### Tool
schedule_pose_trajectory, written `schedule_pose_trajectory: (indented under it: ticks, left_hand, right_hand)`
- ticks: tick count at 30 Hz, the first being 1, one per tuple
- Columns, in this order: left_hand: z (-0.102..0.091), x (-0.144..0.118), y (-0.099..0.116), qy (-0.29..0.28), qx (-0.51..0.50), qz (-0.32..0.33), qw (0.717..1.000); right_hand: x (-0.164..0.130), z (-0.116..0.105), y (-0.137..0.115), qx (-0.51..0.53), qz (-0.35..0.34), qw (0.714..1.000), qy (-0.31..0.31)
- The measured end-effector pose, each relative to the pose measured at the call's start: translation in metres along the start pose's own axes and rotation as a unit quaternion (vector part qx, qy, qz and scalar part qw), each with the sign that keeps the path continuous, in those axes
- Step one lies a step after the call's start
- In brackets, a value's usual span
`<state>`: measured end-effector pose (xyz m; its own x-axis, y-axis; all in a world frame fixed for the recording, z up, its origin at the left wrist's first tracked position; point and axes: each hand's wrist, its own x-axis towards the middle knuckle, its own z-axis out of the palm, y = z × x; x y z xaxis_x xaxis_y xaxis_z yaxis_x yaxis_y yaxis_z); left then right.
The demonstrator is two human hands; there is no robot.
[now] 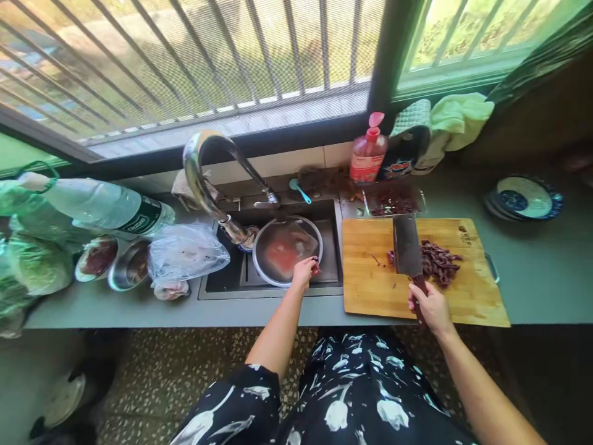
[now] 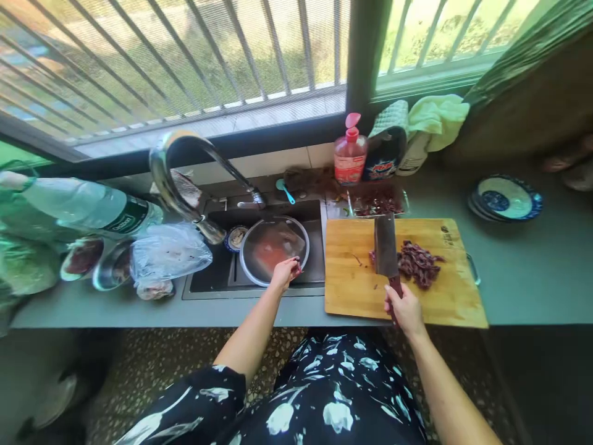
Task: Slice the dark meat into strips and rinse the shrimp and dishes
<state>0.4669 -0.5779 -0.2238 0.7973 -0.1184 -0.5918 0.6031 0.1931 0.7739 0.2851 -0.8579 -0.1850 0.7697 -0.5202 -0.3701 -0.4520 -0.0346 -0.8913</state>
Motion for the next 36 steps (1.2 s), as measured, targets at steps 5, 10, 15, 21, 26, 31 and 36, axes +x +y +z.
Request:
schedule_pose_trajectory:
  ticks: [5, 10, 15, 21, 26, 31, 36]
  left_hand:
    - [-0.017, 0.007, 0.001, -0.009, 0.021, 0.008, 1.000]
    - [-0.017, 0.012, -0.003, -0.018, 0.059, 0.018, 0.998]
    - [-0.011, 0.015, -0.003, -0.031, 0.083, 0.046, 0.995]
    - [-0.005, 0.014, -0.002, -0.023, 0.094, 0.063, 0.993]
    - [-0.007, 0.014, -0.003, 0.001, 0.102, 0.068, 0.992]
    - [-0.012, 0.012, 0.001, 0.003, 0.057, 0.039, 0.998]
    - [-0.016, 0.009, 0.011, 0.040, 0.049, 0.032, 0.997]
  right_hand:
    - [-0.009, 0.025, -0.002, 0.023, 0.011, 1.000, -0.015]
    - [-0.018, 0.039, -0.006, 0.003, -0.002, 1.000, -0.010]
    - [-0.025, 0.034, 0.002, -0.205, -0.069, 0.976, 0.033]
    - [-0.036, 0.032, 0.015, -0.413, -0.223, 0.883, 0.022]
    - [-0.040, 0.032, 0.029, -0.542, -0.294, 0.787, 0.015]
    - [-0.025, 0.018, 0.047, -0.599, -0.324, 0.733, 0.012]
    - [-0.010, 0.007, 0.063, -0.594, -0.325, 0.736, 0.006]
